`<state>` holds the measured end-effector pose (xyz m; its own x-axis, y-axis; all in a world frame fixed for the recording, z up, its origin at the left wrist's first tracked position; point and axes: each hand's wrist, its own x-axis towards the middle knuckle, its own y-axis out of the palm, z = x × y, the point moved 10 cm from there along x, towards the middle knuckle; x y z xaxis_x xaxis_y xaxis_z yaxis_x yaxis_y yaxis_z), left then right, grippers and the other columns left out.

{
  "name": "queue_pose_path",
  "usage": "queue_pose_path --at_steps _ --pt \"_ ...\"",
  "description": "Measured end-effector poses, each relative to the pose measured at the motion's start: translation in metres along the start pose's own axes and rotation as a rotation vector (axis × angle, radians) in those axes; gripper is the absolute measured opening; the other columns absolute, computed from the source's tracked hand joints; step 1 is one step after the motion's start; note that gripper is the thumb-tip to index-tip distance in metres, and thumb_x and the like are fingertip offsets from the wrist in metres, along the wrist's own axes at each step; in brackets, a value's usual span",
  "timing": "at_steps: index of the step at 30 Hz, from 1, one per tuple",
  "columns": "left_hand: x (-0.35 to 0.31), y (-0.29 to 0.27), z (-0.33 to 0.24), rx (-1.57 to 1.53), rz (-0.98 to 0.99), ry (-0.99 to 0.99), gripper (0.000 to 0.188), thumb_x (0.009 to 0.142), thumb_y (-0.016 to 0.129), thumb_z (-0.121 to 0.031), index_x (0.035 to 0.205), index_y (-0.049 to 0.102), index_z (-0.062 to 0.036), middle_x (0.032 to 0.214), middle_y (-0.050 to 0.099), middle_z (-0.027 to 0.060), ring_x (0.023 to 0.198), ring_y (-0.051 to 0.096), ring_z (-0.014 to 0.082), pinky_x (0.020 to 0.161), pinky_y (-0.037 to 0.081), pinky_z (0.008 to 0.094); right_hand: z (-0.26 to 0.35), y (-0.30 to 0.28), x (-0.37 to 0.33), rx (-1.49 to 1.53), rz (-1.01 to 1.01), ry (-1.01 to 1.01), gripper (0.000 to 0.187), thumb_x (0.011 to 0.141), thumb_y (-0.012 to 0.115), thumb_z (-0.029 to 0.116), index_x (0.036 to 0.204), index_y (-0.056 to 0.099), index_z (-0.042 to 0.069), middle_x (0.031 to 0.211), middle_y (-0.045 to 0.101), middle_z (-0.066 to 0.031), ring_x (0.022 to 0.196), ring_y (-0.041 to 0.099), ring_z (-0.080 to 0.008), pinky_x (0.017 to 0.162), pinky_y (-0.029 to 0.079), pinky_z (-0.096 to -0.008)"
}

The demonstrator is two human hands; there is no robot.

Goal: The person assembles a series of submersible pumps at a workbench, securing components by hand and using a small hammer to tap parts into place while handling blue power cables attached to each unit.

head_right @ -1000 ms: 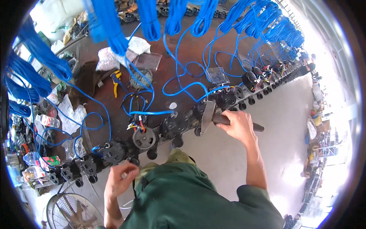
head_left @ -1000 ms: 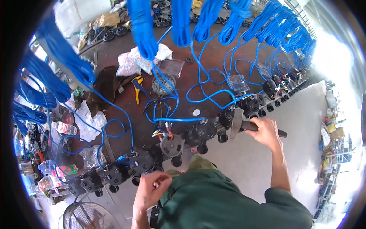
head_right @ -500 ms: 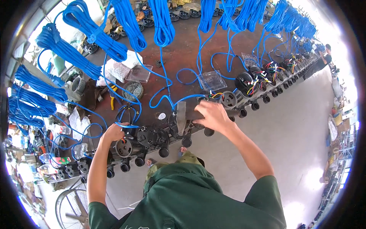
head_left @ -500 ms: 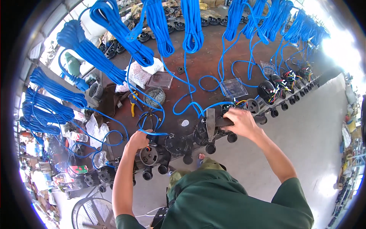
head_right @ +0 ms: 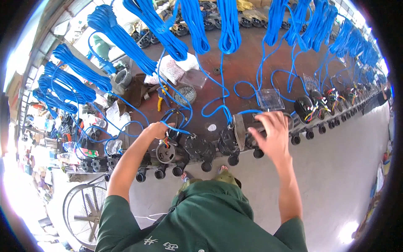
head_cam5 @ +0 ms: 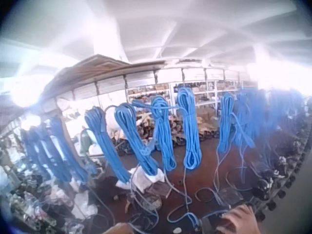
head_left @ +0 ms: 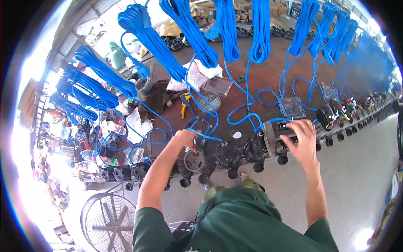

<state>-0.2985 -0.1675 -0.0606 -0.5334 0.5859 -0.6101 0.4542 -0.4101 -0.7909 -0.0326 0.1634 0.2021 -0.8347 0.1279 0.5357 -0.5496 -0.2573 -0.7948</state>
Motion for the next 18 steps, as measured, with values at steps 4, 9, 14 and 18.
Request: queue_pose_path --at_steps 4,9,14,18 --pt "0.015 0.016 0.012 0.122 -0.015 0.041 0.061 0.081 0.076 -0.019 0.139 0.057 -0.022 0.11 0.076 0.0148 0.103 0.074 0.0384 0.078 0.06 0.0515 0.11 0.019 0.023 0.446 0.057 -0.083 0.017 0.088 0.08 0.021 0.099 0.072 0.01 0.094 0.072 -0.0096 0.088 0.068 -0.0312 0.078 0.054 -0.0439" --pt "0.002 -0.006 0.002 0.045 -0.22 0.158 0.054 0.081 0.076 -0.046 0.12 0.067 -0.0093 0.091 0.075 0.0181 0.094 0.074 0.0422 0.078 0.059 0.0529 0.213 0.178 0.039 0.878 0.492 0.024 0.026 0.1 0.067 0.024 0.112 0.064 0.001 0.098 0.073 -0.0198 0.093 0.071 -0.0395 0.08 0.056 -0.0482" --pt "-0.062 -0.05 0.021 0.044 -0.388 0.048 0.039 0.08 0.068 -0.016 0.118 0.065 -0.0061 0.112 0.072 0.0238 0.1 0.072 0.0428 0.085 0.059 0.0535 0.195 0.315 0.077 0.642 0.685 0.247 0.053 0.099 0.061 0.04 0.083 0.07 -0.01 0.091 0.071 -0.0354 0.092 0.072 -0.0485 0.081 0.056 -0.0543" --pt "-0.097 -0.041 0.059 -0.213 -0.448 0.002 0.04 0.078 0.066 -0.009 0.117 0.061 -0.0036 0.106 0.071 0.0255 0.101 0.07 0.0461 0.085 0.056 0.055 0.126 0.341 0.1 1.339 0.401 0.926 0.062 0.096 0.07 0.045 0.131 0.055 -0.005 0.129 0.062 -0.0228 0.109 0.065 -0.0322 0.087 0.058 -0.0496"
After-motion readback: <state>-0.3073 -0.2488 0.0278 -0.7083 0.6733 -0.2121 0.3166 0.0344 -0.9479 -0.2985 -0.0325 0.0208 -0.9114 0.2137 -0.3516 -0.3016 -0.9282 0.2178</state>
